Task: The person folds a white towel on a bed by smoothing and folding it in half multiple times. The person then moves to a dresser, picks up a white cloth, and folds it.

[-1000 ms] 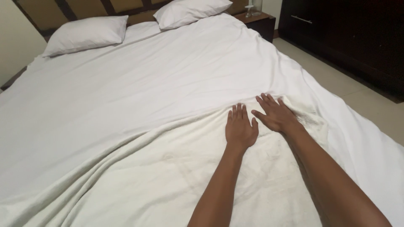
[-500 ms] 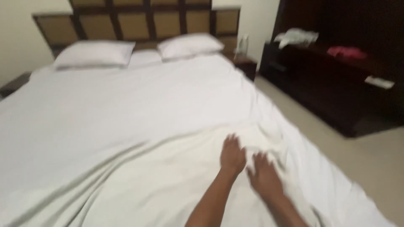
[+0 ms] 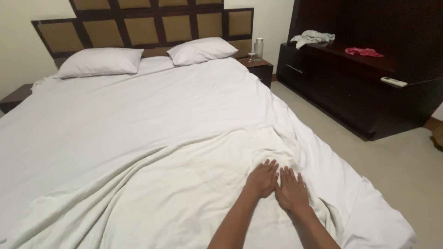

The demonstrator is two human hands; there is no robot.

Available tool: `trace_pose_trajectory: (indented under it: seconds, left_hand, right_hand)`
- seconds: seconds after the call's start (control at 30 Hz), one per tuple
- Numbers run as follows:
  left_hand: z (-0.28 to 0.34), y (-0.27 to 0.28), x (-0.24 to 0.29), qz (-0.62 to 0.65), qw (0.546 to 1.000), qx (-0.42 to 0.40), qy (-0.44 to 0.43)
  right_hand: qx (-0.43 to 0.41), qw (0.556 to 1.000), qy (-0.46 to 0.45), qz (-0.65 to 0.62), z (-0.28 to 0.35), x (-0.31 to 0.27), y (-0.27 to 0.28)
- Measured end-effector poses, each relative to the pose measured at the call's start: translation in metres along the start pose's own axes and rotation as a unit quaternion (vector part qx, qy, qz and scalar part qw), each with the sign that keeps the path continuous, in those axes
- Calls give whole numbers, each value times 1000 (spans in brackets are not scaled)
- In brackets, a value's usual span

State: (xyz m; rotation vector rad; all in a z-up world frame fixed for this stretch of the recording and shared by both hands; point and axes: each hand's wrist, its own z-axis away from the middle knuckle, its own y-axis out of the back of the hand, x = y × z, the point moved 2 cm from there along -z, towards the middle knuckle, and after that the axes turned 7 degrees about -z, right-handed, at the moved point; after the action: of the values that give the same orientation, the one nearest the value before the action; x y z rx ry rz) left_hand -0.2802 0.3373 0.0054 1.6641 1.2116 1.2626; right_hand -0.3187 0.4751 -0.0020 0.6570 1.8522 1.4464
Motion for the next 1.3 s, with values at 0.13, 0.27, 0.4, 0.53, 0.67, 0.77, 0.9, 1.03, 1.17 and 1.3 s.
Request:
trace_pose_trajectory:
  seconds: [0.13, 0.27, 0.4, 0.53, 0.67, 0.77, 0.9, 1.03, 1.17, 1.3]
  left_hand:
    - [27, 15, -8, -28, 1000, 11, 8]
    - [42, 27, -12, -7, 1000, 1, 29]
    - [55, 42, -21, -29, 999, -7, 40]
    - [69, 49, -38, -60, 997, -32, 38]
    - [77, 52, -43, -88, 995, -17, 37]
    - [69, 44, -42, -113, 993, -19, 39]
    - [51, 46, -5, -88, 994, 70, 18]
    - [38, 21, 22, -166, 983, -31, -78]
    - [59, 18, 16, -20, 999, -28, -8]
    - [89, 47, 2, -14, 1000, -10, 22]
  right_hand:
    - [8, 1000, 1, -27, 4, -24, -1]
    - [12, 999, -2, -31, 13, -43, 3]
    - [22, 998, 16, -54, 10, -55, -13]
    - [5, 995, 66, -75, 14, -75, -10]
    - [-35, 987, 91, -128, 24, -83, 3]
    - [-23, 983, 101, -152, 38, -77, 25]
    - [41, 990, 54, -125, 51, -53, 45]
    - [105, 988, 103, -51, 35, -12, -12]
    - [102, 990, 71, -60, 47, -33, -15]
    - [66, 993, 61, -72, 57, -68, -7]
